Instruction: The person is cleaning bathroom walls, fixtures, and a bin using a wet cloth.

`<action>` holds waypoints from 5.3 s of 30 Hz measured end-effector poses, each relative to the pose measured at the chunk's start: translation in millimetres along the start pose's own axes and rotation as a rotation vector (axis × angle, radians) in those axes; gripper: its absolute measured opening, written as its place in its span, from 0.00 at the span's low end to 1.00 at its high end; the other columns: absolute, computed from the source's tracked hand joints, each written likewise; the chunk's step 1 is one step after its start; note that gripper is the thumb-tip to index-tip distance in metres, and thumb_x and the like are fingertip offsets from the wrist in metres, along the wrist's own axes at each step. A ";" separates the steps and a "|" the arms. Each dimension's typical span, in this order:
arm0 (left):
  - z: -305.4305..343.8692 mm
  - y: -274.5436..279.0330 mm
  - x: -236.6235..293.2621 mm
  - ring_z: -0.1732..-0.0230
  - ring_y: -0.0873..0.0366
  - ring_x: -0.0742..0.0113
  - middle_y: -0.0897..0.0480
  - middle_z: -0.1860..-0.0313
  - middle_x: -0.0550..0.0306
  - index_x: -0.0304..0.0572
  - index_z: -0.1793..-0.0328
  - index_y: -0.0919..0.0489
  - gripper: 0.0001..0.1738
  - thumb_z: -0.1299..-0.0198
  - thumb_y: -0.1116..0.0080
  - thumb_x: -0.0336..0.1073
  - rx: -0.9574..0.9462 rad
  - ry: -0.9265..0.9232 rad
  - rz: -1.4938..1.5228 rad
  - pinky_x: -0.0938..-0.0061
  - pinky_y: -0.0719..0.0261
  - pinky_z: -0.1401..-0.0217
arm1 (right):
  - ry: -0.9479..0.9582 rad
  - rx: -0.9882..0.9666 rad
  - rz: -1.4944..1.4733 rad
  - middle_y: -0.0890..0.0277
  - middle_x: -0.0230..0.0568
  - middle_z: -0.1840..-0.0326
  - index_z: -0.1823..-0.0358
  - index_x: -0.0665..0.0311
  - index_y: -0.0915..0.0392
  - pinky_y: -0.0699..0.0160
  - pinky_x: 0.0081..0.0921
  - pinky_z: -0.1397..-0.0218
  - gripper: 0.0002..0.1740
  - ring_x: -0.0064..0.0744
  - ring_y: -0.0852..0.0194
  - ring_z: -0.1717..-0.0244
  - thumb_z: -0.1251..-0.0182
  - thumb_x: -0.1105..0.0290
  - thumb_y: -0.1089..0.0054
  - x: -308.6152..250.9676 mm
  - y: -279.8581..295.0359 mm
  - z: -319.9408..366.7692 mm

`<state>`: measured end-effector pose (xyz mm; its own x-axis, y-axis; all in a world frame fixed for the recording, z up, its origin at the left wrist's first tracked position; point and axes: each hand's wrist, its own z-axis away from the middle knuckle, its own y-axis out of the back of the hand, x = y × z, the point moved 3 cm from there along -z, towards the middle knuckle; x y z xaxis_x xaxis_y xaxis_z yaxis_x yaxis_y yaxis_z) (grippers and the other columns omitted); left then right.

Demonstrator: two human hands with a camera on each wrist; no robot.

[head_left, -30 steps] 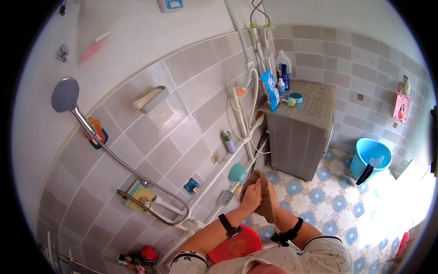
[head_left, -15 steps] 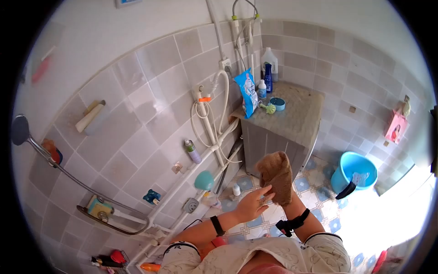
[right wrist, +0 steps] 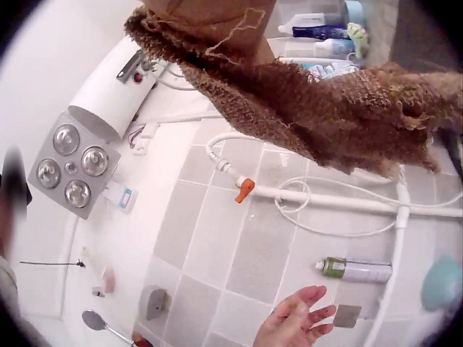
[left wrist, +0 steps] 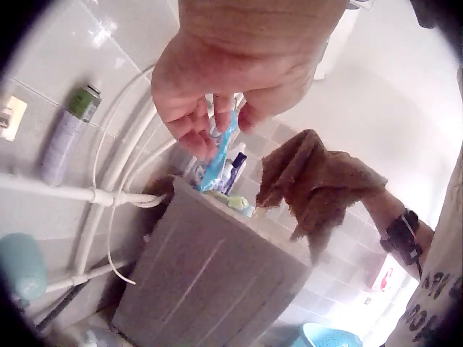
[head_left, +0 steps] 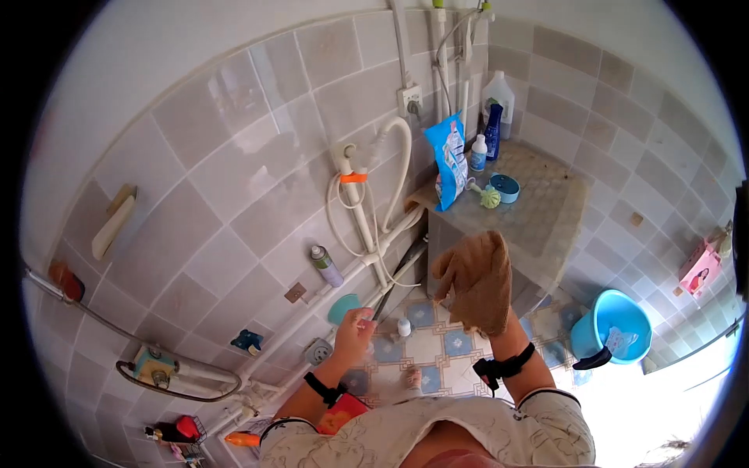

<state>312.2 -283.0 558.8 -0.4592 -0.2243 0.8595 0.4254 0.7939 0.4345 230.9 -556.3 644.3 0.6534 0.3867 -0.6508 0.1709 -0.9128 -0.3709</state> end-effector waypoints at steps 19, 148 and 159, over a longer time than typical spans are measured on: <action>-137.0 33.5 0.1 0.67 0.25 0.74 0.24 0.60 0.58 0.35 0.54 0.28 0.11 0.44 0.48 0.27 0.004 -0.039 0.166 0.81 0.27 0.66 | 0.393 0.827 0.636 0.32 0.42 0.60 0.52 0.67 0.39 0.34 0.27 0.55 0.18 0.32 0.34 0.60 0.41 0.70 0.46 134.3 -44.5 -234.0; -255.9 -683.3 189.9 0.56 0.25 0.55 0.22 0.58 0.48 0.42 0.41 0.33 0.28 0.43 0.47 0.50 -0.524 0.242 -0.157 0.65 0.27 0.55 | 0.945 1.695 2.364 0.45 0.56 0.36 0.41 0.73 0.39 0.65 0.45 0.30 0.33 0.49 0.58 0.31 0.40 0.54 0.52 -860.3 679.6 50.4; -335.8 -727.0 253.1 0.36 0.40 0.58 0.40 0.34 0.47 0.46 0.35 0.38 0.36 0.48 0.41 0.50 -0.772 0.219 -0.058 0.64 0.38 0.36 | 0.292 -0.061 2.441 0.41 0.41 0.39 0.42 0.62 0.36 0.54 0.33 0.31 0.24 0.38 0.51 0.34 0.42 0.64 0.54 -552.4 644.4 -160.9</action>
<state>148.6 -1106.7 550.9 -0.3675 -0.4226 0.8285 0.8614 0.1812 0.4745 98.8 -1379.3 871.4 -0.3130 -0.8818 0.3527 -0.6838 0.4670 0.5607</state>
